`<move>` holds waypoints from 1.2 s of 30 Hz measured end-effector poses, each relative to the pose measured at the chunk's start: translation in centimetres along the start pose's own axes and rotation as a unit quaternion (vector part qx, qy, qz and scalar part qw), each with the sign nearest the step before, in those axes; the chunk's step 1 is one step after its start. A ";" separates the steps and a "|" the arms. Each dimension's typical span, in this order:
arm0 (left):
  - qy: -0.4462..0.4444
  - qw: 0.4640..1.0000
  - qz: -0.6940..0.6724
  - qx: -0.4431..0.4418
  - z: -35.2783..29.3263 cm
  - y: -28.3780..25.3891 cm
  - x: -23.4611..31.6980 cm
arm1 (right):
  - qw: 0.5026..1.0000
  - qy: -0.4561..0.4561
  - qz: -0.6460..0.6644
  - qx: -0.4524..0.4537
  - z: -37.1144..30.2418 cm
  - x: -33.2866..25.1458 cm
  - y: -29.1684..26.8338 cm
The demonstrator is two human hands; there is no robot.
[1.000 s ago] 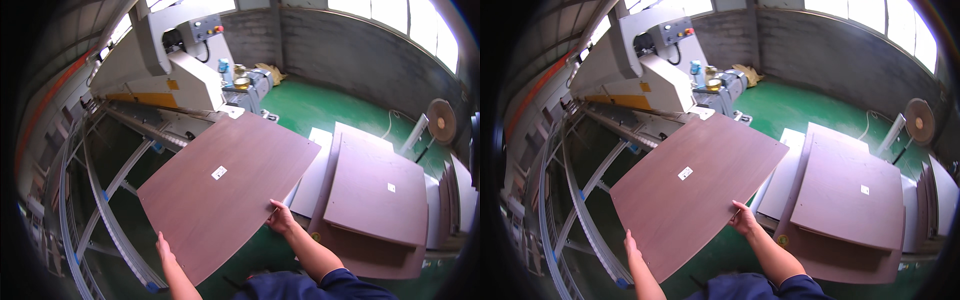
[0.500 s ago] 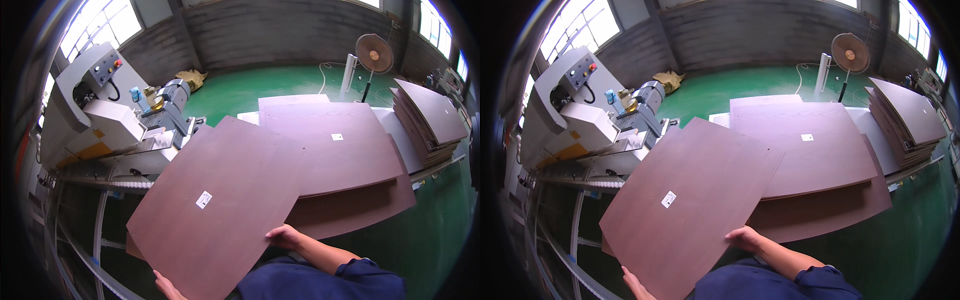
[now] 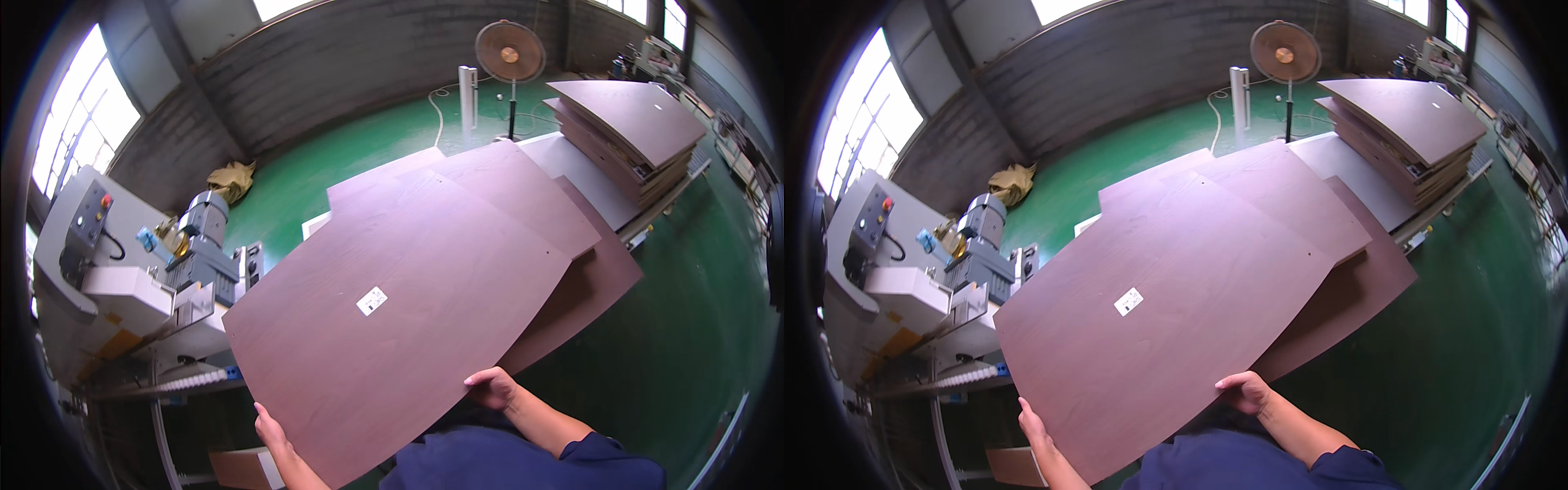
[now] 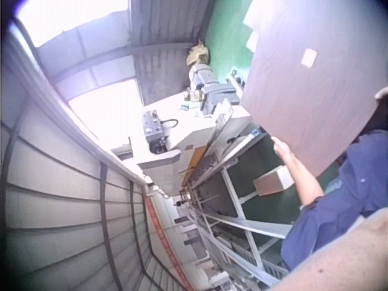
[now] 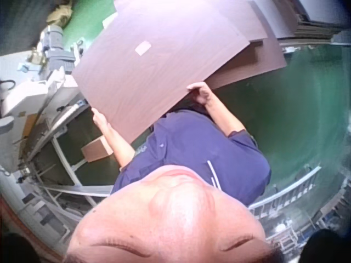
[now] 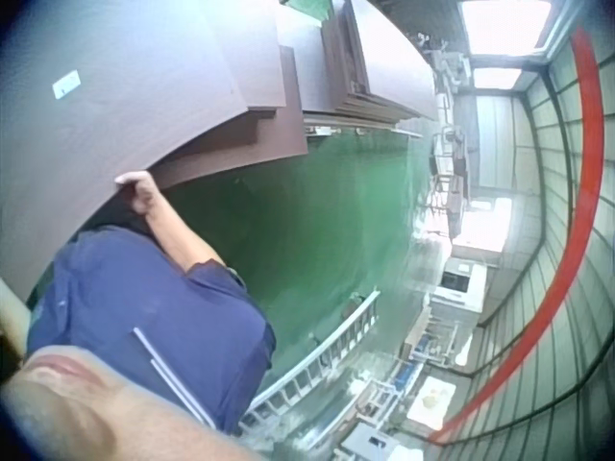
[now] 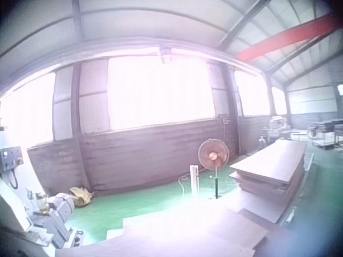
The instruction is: The person unloads wood panels from a machine's conveyor rollers one by one and stacks them onto an adjacent table by hand.
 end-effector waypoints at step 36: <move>0.180 0.929 0.322 -0.041 -1.7 35.6 4.0 | 0.726 -0.341 -0.314 0.508 0.7 -28.0 -15.5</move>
Point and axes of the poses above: each hand's wrist, its own z-axis towards the middle knuckle, its own y-axis out of the palm, x = y × z, the point moved 6 cm from there along z, towards the middle knuckle, and after that the axes turned 8 degrees about x, right-handed, at the moved point
